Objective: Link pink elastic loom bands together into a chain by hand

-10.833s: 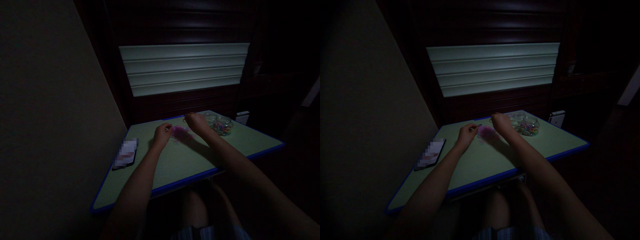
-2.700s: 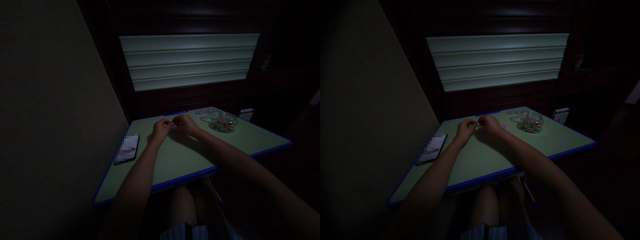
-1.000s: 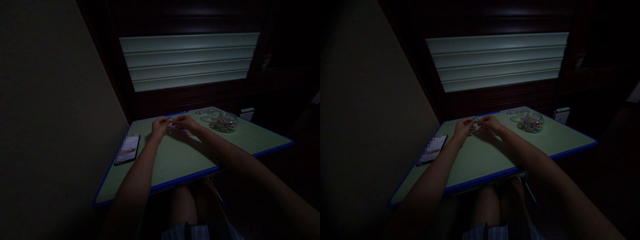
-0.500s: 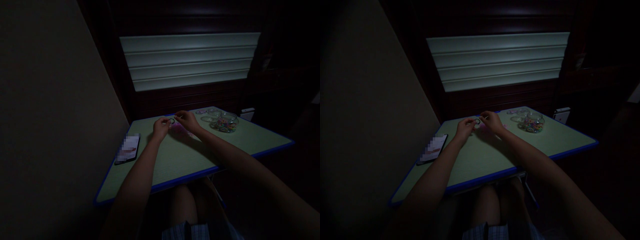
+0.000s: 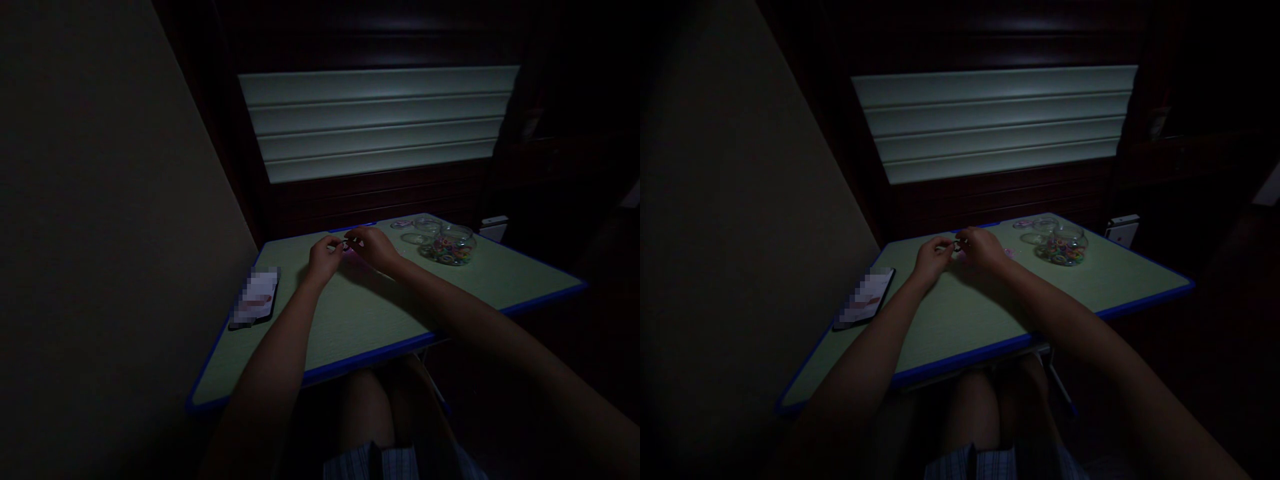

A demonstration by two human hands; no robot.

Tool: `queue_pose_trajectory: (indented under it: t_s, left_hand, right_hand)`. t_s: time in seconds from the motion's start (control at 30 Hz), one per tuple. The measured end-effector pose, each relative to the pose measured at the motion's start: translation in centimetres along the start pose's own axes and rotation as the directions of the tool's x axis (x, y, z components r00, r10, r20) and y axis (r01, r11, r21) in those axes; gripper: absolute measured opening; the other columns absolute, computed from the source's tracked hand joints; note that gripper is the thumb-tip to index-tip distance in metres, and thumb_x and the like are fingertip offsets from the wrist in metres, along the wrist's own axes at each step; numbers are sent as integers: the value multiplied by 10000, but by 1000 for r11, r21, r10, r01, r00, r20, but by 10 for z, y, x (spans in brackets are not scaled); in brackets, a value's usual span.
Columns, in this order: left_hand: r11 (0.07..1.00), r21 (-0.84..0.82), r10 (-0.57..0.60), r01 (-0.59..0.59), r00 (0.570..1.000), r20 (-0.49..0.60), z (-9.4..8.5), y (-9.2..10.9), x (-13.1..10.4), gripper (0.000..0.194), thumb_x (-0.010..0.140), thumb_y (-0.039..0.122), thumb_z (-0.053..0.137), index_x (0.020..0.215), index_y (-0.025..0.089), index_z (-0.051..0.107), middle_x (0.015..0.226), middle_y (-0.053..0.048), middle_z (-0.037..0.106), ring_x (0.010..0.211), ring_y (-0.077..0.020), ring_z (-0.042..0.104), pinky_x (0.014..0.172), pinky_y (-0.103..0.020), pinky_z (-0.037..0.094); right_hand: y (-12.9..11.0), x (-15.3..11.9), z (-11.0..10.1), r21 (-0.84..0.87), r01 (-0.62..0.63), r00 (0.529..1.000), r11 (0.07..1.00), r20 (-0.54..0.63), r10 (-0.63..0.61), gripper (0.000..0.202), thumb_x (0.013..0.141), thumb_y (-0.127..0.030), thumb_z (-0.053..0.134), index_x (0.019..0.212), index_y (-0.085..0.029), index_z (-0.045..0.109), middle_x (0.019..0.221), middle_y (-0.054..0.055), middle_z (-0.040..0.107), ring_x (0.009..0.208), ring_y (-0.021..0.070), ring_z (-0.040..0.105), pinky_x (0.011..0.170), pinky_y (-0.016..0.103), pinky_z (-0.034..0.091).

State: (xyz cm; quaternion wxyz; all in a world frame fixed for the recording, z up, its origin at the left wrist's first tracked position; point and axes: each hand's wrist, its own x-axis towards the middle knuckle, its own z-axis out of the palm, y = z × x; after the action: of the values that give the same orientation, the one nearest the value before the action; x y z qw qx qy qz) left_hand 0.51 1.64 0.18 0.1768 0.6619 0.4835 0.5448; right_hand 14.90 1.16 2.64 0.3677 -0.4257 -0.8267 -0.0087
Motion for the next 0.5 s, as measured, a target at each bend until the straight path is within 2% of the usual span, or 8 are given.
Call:
queue_pose_trajectory:
  t_s: [0.2, 0.4, 0.5]
  left_hand:
    - [1000, 8, 3, -3, 1000, 10, 1, 0, 0, 114, 684, 214, 548, 761, 144, 596, 724, -33, 621, 648, -124, 564, 601, -235, 440]
    - [998, -40, -54, 56, 997, 63, 2, -4, 0, 196, 666, 300, 586, 790, 149, 601, 698, -22, 613, 582, -110, 551, 558, -234, 438]
    - [993, -76, -84, 90, 993, 77, 2, -3, -1, 225, 657, 326, 598, 796, 150, 599, 689, -15, 606, 546, -100, 542, 537, -231, 437]
  right_hand:
    - [1, 1, 2, 77, -20, 1000, 997, 17, 19, 219, 769, -210, 487, 906, -165, 652, 836, 57, 664, 732, 129, 582, 656, 203, 385]
    - [6, 3, 6, 202, -51, 997, 978, -54, 63, 176, 716, -201, 527, 810, -150, 666, 744, 39, 664, 665, 122, 578, 608, 202, 387]
    - [8, 5, 8, 287, -103, 988, 952, -83, 132, 161, 696, -203, 544, 775, -134, 666, 723, 45, 662, 656, 124, 580, 592, 204, 392]
